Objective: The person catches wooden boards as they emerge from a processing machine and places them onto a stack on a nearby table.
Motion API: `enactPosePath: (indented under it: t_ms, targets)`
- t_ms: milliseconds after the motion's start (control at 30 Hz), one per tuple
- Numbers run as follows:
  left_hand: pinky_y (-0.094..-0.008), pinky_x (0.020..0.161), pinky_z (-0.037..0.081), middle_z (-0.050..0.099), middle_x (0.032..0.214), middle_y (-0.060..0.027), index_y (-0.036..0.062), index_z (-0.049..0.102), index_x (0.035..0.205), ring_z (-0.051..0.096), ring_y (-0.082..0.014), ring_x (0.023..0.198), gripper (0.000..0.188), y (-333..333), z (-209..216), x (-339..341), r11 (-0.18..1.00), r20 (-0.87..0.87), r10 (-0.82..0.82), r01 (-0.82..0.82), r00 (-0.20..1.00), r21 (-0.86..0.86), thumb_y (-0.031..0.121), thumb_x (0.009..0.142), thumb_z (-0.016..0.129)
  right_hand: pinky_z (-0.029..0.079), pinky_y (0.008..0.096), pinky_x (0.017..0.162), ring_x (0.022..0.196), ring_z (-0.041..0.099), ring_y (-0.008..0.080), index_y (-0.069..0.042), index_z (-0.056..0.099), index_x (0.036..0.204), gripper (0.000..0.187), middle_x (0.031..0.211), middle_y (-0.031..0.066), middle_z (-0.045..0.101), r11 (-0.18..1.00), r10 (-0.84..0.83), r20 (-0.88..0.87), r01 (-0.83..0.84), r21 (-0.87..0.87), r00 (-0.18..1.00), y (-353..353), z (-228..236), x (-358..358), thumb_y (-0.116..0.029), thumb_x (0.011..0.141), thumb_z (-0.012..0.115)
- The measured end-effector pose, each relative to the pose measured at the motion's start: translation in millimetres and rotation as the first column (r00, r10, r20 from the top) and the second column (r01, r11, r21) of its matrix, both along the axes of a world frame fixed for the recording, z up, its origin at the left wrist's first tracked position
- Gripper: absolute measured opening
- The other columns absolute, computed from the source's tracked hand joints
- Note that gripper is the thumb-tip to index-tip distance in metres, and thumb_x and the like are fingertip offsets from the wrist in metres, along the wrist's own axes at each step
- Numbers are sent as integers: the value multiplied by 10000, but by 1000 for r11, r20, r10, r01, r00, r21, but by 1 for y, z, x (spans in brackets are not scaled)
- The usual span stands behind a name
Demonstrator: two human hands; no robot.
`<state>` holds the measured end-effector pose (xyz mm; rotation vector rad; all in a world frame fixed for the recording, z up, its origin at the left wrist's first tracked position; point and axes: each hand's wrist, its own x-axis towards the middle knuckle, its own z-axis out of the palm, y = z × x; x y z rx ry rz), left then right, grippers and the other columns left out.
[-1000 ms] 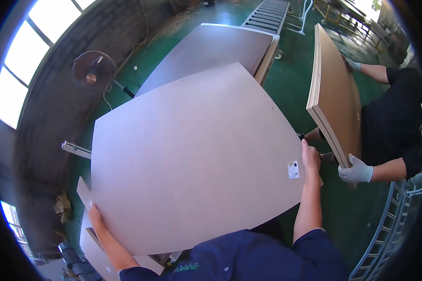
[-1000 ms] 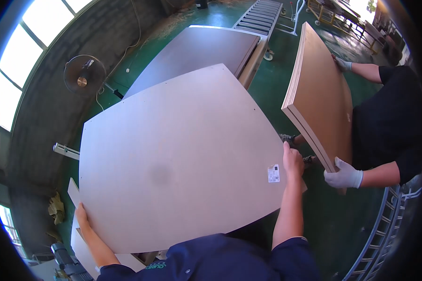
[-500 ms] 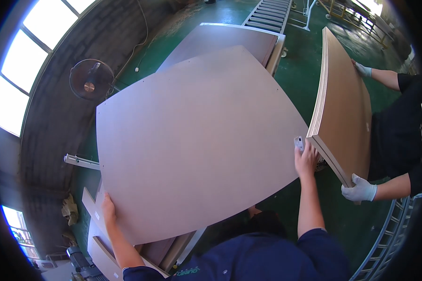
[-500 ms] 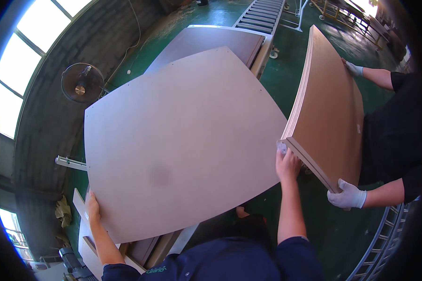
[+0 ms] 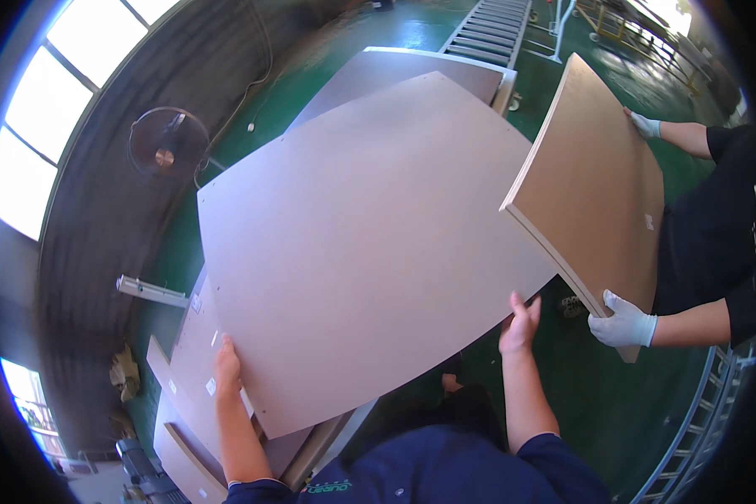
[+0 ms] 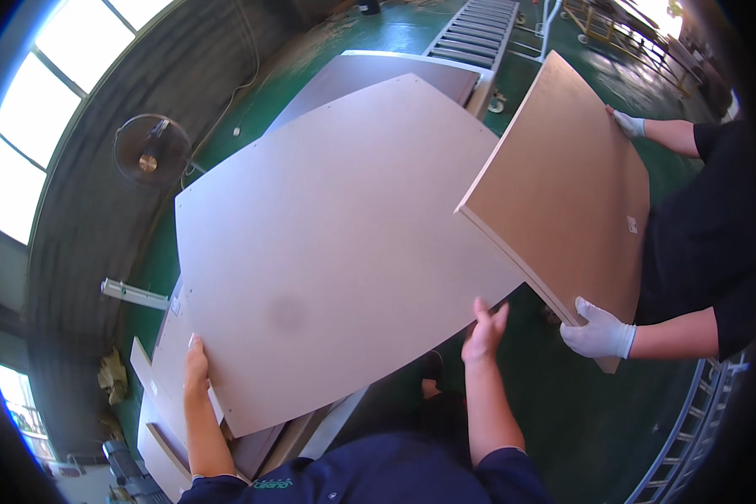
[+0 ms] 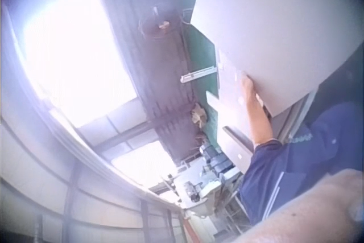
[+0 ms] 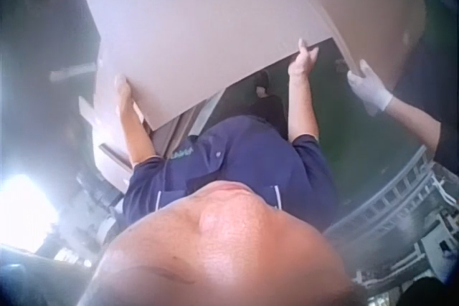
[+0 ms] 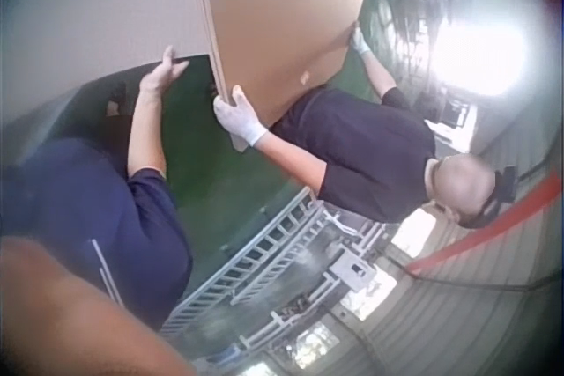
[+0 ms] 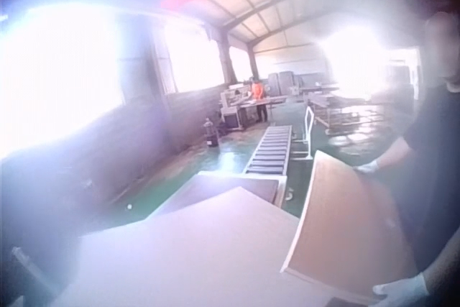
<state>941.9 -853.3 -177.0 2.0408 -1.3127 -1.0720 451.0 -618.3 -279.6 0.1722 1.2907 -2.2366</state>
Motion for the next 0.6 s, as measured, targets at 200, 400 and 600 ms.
enactPosePath:
  t_ms: [200, 400, 600]
  targets:
    - [-369, 789, 494, 653, 1061, -143, -41, 594, 1134, 641, -247, 878, 527, 86, 0, -72, 979, -231, 80, -33, 970, 199, 425, 1000, 390, 378, 388, 1040, 1203, 485, 255, -28, 410, 1365, 547, 1323, 103, 508, 985, 168, 106, -163, -56, 980, 42, 4, 20, -12, 842, 571]
    - [-322, 628, 458, 658, 877, -82, 51, 622, 1056, 600, -185, 716, 417, 173, -21, -143, 927, -356, 169, -26, 919, 373, 405, 972, 418, 403, 375, 1006, 1154, 522, 247, -7, 477, 1300, 497, 1252, 98, 551, 950, 296, 327, -313, -3, 897, 116, 5, 91, -9, 822, 611]
    - [-321, 692, 464, 676, 898, -63, 50, 629, 1067, 617, -182, 778, 401, 225, -82, -173, 925, -439, 119, 61, 891, 375, 373, 966, 414, 427, 382, 974, 1092, 561, 263, 42, 530, 1232, 388, 1208, 130, 585, 946, 300, 197, -318, 64, 933, 148, -14, 42, -79, 869, 590]
